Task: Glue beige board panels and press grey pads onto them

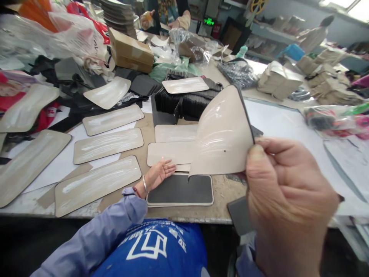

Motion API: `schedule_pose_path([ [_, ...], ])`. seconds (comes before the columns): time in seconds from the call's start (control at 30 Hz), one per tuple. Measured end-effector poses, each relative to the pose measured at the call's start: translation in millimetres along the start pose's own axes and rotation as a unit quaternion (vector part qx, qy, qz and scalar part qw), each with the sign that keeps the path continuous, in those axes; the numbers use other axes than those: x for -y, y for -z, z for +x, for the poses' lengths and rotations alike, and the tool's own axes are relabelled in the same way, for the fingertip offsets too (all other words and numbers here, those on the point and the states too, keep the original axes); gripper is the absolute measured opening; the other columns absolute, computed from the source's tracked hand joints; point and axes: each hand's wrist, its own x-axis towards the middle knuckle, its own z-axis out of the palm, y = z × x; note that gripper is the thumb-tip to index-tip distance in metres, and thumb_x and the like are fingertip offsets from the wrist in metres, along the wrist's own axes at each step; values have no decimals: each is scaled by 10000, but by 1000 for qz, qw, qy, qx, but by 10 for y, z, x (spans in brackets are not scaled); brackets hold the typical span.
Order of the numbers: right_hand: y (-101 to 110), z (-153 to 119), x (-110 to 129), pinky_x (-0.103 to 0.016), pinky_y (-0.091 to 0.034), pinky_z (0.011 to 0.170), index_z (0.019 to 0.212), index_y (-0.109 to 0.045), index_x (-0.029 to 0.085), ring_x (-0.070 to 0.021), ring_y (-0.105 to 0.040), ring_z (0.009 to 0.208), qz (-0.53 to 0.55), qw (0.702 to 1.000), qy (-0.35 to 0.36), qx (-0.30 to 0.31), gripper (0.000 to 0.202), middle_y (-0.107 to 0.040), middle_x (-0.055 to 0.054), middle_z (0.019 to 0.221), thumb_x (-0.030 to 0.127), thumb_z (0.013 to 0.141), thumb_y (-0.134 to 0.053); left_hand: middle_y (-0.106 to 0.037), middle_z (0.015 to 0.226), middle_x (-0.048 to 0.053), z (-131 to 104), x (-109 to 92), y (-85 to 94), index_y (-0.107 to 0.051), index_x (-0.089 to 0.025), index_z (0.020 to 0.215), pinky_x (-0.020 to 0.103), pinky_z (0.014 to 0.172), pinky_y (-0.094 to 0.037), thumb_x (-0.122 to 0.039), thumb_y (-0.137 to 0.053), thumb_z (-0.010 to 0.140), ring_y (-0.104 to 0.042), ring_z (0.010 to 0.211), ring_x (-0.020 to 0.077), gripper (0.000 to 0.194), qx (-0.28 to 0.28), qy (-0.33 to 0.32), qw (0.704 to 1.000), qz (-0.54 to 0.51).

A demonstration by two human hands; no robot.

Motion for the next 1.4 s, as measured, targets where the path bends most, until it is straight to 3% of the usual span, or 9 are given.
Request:
schedule_pose_path([
  [0.17, -126, -6, -129, -195, -411, 420, 885, -626, 192, -71, -498, 461, 36, 998, -48, -33, 195, -530, 34, 598, 322, 744, -663, -679, 888, 168, -177, 4, -56, -500, -45, 1113, 301, 754, -514, -368, -342, 908, -668, 772, 185, 414, 71, 85, 992, -59],
  [0.3, -115, 63, -421, -156, -377, 405, 847, -611, 169, -44, -440, 419, 90, 994, -50, 25, 184, -485, 64, 529, 317, 749, -660, -704, 789, 114, -282, -71, -8, -577, -49, 1037, 281, 694, -529, -218, -391, 888, -670, 721, 180, 292, 17, 80, 993, -80],
  [0.43, -121, 17, -743, -171, -416, 427, 846, -584, 174, -57, -468, 451, 124, 985, -101, 63, 215, -531, 54, 595, 347, 741, -657, -699, 684, 69, -435, -202, 144, -619, -59, 956, 304, 718, -529, -140, -409, 847, -665, 678, 175, 251, -48, 25, 994, -90],
  [0.63, 7, -310, -1493, -247, -502, 542, 900, -550, 194, -116, -560, 579, 79, 971, -203, 101, 300, -585, 25, 697, 435, 737, -623, -689, 684, 37, -760, -237, 440, -641, -100, 788, 238, 659, -505, -149, -562, 721, -633, 658, 144, 115, -89, -63, 994, -4],
  [0.8, 192, -705, -2241, -303, -506, 604, 913, -537, 181, -157, -577, 622, -24, 955, -256, 146, 348, -605, -16, 741, 490, 754, -547, -654, 670, 19, -914, 12, 546, -619, -133, 771, 241, 576, -452, -321, -649, 645, -580, 606, 136, 229, -123, -42, 982, 136],
  [0.97, 210, -1008, -2774, -339, -464, 673, 839, -566, 174, -204, -572, 680, -201, 942, -215, 165, 401, -624, -72, 761, 536, 740, -427, -502, 523, -35, -791, 338, 655, -536, -163, 600, 234, 507, -371, -410, -541, 664, -471, 522, 118, 255, -186, -65, 919, 342],
  [1.1, 229, -1119, -3014, -364, -448, 730, 830, -568, 176, -240, -567, 789, -285, 929, -157, 177, 413, -629, -124, 854, 508, 764, -331, -412, 488, -43, -711, 440, 697, -466, -187, 535, 236, 511, -321, -375, -450, 701, -411, 519, 119, 251, -225, -115, 852, 459],
  [1.23, 302, -1133, -3109, -395, -441, 700, 772, -554, 199, -272, -569, 773, -368, 902, -62, 216, 326, -612, -133, 773, 395, 788, -293, -472, 519, -11, -750, 421, 672, -485, -191, 528, 259, 564, -322, -386, -403, 745, -445, 563, 140, 303, -249, -128, 818, 502],
  [1.4, 249, -973, -2991, -454, -436, 700, 815, -538, 207, -325, -570, 782, -388, 898, -19, 206, 292, -602, -157, 781, 419, 777, -340, -464, 529, -14, -979, 309, 802, -451, -215, 551, 278, 586, -314, -379, -417, 764, -429, 550, 144, 272, -355, -144, 761, 524],
])
